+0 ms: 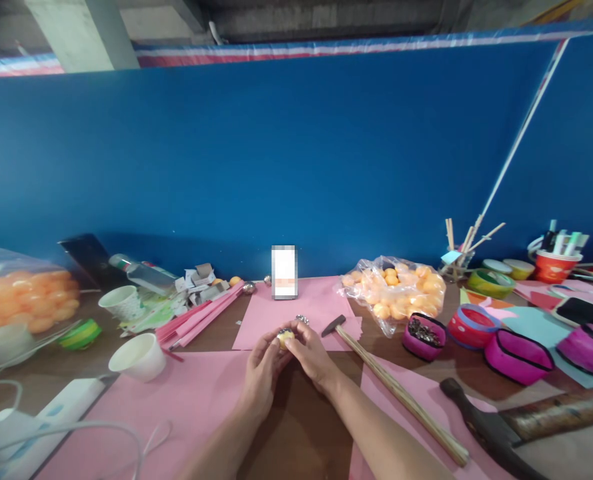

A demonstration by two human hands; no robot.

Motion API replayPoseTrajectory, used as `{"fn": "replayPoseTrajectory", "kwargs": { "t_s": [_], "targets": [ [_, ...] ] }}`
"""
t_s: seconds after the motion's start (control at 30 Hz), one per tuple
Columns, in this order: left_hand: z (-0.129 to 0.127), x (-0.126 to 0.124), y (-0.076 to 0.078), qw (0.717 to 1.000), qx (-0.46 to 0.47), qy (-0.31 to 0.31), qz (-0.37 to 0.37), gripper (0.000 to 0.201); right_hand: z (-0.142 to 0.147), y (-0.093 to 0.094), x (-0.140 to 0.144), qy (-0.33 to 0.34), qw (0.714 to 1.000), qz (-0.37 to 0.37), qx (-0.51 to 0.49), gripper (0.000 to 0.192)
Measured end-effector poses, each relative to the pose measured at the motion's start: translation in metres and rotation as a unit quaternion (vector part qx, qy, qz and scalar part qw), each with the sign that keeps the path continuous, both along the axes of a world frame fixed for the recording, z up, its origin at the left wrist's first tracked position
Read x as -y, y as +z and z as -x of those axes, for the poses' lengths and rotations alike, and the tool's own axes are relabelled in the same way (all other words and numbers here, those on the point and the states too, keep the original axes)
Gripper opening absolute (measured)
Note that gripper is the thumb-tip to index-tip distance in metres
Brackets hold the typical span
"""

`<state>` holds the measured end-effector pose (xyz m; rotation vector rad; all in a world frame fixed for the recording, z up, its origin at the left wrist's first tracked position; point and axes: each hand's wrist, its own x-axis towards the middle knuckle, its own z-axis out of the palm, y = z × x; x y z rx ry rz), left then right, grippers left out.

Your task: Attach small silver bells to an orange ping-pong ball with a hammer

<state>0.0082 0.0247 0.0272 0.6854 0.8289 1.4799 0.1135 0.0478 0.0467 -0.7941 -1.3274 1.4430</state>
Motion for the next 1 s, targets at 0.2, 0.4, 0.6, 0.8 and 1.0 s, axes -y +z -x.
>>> {"fn": "replayPoseTrajectory", "kwargs": {
  "t_s": [0.2, 0.4, 0.6, 0.8, 1.0],
  "targets": [
    [-0.0007, 0.0002, 0.0001, 1.000, -0.008, -0.002, -0.018, 0.034, -0.0002, 0.0049, 0.0013, -0.012, 1.000, 0.007, 0.014, 0.018],
    [-0.0012, -0.0006, -0.0026, 1.000, -0.016, 0.002, -0.023, 0.035, -0.0008, 0.0051, 0.0023, -0.012, 0.999, 0.016, 0.025, 0.018],
    [-0.0007, -0.0009, -0.0018, 0.999, -0.043, 0.003, -0.023, 0.036, -0.0008, 0.0023, 0.0013, -0.007, 1.000, 0.013, 0.008, 0.017],
    [0.0000, -0.0015, -0.0025, 0.999, -0.038, 0.006, -0.019, 0.036, -0.0018, 0.0015, -0.0011, -0.006, 1.000, 0.021, 0.009, 0.029],
    [-0.0004, -0.0015, -0.0018, 1.000, -0.024, 0.009, -0.010, 0.035, -0.0027, -0.0007, -0.0025, -0.013, 1.000, 0.024, 0.005, 0.032]
  ]
}}
